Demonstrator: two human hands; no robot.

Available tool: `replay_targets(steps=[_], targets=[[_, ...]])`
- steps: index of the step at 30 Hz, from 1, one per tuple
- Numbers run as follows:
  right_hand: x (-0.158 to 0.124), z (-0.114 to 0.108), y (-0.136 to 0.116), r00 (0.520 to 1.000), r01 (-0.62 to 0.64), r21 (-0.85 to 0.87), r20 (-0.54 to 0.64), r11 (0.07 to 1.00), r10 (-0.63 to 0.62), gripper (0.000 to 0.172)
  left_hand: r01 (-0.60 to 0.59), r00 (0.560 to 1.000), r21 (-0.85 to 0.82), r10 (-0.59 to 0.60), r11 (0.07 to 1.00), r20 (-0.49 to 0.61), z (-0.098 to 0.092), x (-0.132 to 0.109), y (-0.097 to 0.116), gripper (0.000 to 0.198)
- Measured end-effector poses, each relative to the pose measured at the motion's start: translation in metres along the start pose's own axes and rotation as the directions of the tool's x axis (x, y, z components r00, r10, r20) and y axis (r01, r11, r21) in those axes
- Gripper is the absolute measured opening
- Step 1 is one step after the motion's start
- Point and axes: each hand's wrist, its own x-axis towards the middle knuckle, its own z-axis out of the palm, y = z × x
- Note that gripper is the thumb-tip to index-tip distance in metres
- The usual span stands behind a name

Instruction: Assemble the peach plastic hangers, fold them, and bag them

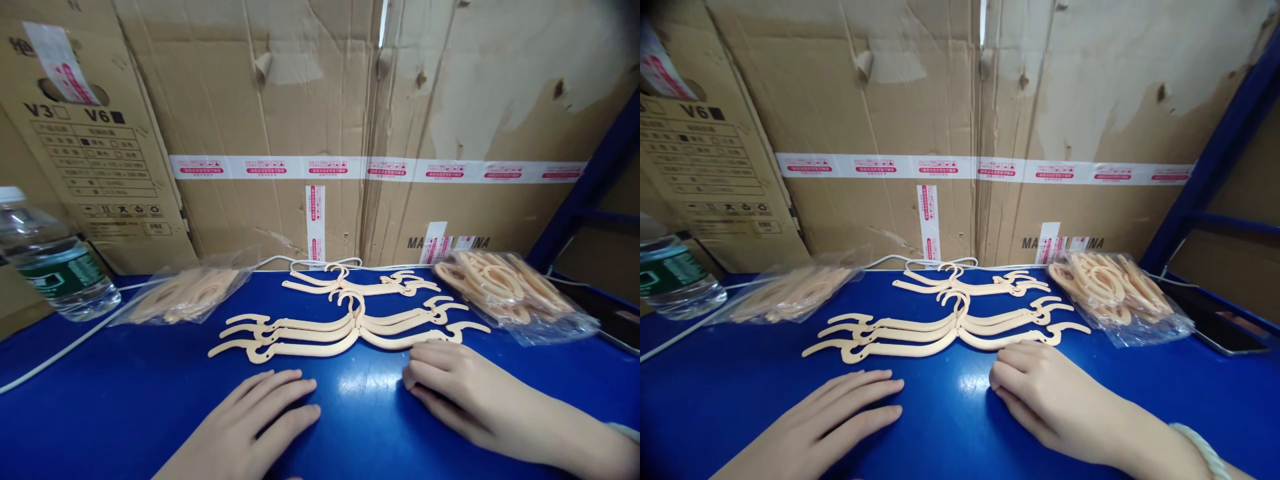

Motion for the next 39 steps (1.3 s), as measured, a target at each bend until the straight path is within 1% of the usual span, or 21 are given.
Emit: replay_targets(steps=[3,9,17,24,32,37,39], targets=[[0.001,0.000,0.000,1.000,0.006,-0.009,-0.010,1.000,-0.006,0.020,-0.003,1.000,-0.002,0.003,1.000,-0.013,-0.001,0.000,0.000,0.037],[0.001,0.000,0.000,1.000,-0.010,0.000,0.016,1.000,0.010,0.020,-0.022,1.000,0.006,0.022,1.000,-0.005,-0.003,0.001,0.000,0.037],[0.002,0.000,-0.002,1.000,0.002,0.002,-0.001,1.000,-0.002,0.019,-0.004,1.000,-0.001,0.004,1.000,-0.009,0.000,-0.001,0.000,0.037],[0.002,0.002,-0.001,1.000,0.003,-0.007,0.011,1.000,-0.002,0.021,-0.023,1.000,0.035,0.023,0.999,0.003,-0.005,0.001,0.001,0.038],[0.002,0.003,-0.002,1.000,-0.008,0.018,0.018,1.000,0.007,0.020,-0.025,1.000,0.055,0.024,0.998,0.014,-0.004,0.001,0.002,0.039],[0.003,0.004,-0.003,1.000,-0.006,0.020,0.024,1.000,0.005,0.019,-0.017,1.000,0.003,0.017,1.000,0.025,-0.012,0.005,0.004,0.034],[0.004,0.006,-0.004,0.999,0.016,-0.014,0.036,1.000,-0.016,0.018,-0.014,1.000,-0.032,0.014,0.999,0.022,-0.010,0.010,0.003,0.033]])
